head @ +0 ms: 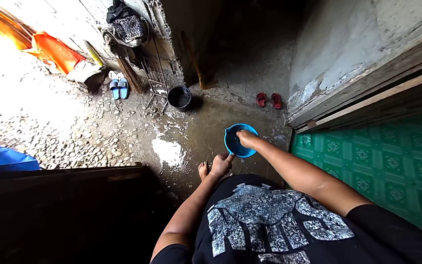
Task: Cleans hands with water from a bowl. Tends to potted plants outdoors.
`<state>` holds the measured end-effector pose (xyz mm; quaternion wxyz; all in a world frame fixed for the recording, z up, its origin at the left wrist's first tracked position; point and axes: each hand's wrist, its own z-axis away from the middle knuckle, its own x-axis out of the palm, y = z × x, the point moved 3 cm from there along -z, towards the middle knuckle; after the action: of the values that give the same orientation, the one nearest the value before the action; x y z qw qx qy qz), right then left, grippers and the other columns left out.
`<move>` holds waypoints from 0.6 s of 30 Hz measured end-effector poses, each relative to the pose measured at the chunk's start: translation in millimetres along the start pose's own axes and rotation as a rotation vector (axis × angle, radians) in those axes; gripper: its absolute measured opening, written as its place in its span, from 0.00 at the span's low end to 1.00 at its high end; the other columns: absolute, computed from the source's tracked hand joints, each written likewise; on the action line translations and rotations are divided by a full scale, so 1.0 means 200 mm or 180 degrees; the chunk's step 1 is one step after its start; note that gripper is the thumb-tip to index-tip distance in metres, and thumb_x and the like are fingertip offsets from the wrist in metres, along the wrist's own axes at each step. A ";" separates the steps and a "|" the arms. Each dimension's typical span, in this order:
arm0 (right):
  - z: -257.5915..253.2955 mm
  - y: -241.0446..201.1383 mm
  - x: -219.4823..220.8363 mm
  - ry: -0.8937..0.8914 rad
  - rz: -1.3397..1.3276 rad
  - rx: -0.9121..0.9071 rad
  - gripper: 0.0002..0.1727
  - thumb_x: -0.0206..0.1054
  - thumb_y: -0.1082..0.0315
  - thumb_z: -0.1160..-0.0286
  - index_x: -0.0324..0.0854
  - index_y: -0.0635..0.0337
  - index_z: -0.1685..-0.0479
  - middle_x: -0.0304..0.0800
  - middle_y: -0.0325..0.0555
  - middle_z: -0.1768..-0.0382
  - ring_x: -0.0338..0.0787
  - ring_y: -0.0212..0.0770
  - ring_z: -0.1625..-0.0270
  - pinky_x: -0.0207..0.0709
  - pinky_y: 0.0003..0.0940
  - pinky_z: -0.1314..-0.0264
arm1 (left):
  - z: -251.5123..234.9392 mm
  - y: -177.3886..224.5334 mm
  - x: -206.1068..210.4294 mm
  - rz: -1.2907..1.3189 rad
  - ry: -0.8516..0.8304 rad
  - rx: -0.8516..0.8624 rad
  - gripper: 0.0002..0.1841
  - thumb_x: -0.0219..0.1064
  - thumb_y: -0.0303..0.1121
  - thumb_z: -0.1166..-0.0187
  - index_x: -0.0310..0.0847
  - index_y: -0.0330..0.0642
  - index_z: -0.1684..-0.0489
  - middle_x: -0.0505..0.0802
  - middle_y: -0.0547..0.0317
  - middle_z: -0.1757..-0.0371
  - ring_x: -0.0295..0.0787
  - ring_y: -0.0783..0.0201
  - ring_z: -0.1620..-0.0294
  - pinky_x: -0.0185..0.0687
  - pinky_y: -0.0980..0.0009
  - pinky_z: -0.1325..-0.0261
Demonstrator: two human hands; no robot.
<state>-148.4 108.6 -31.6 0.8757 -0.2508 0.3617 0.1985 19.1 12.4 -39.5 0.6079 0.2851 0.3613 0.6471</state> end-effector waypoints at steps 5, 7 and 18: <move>0.06 -0.10 0.07 -0.0795 0.0025 -0.0137 0.16 0.57 0.74 0.16 0.81 0.75 0.39 0.85 0.72 0.37 0.84 0.68 0.30 0.73 0.69 0.29 | -0.01 0.00 0.00 -0.0085 -0.0055 0.0015 0.21 0.57 0.47 0.09 0.84 0.38 0.62 0.84 0.63 0.82 0.76 0.69 0.87 0.75 0.70 0.79; 0.05 -0.11 0.04 -0.0388 -0.0372 -0.0152 0.18 0.55 0.65 0.11 0.85 0.70 0.44 0.89 0.68 0.42 0.87 0.66 0.34 0.75 0.68 0.32 | -0.02 0.00 0.00 -0.0066 -0.0052 0.0012 0.20 0.57 0.47 0.09 0.83 0.39 0.62 0.84 0.63 0.82 0.76 0.69 0.87 0.75 0.69 0.79; 0.07 -0.02 0.09 -0.1042 0.0427 0.0036 0.15 0.63 0.76 0.22 0.82 0.81 0.46 0.84 0.76 0.37 0.83 0.72 0.30 0.74 0.70 0.30 | -0.04 0.02 0.02 -0.0153 -0.0178 0.0005 0.21 0.57 0.48 0.09 0.84 0.38 0.62 0.84 0.62 0.82 0.76 0.68 0.86 0.75 0.69 0.78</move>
<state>-126.7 117.4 -34.5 0.9091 -0.1856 0.2314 0.2927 10.6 15.0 -41.5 0.6329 0.2947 0.3514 0.6237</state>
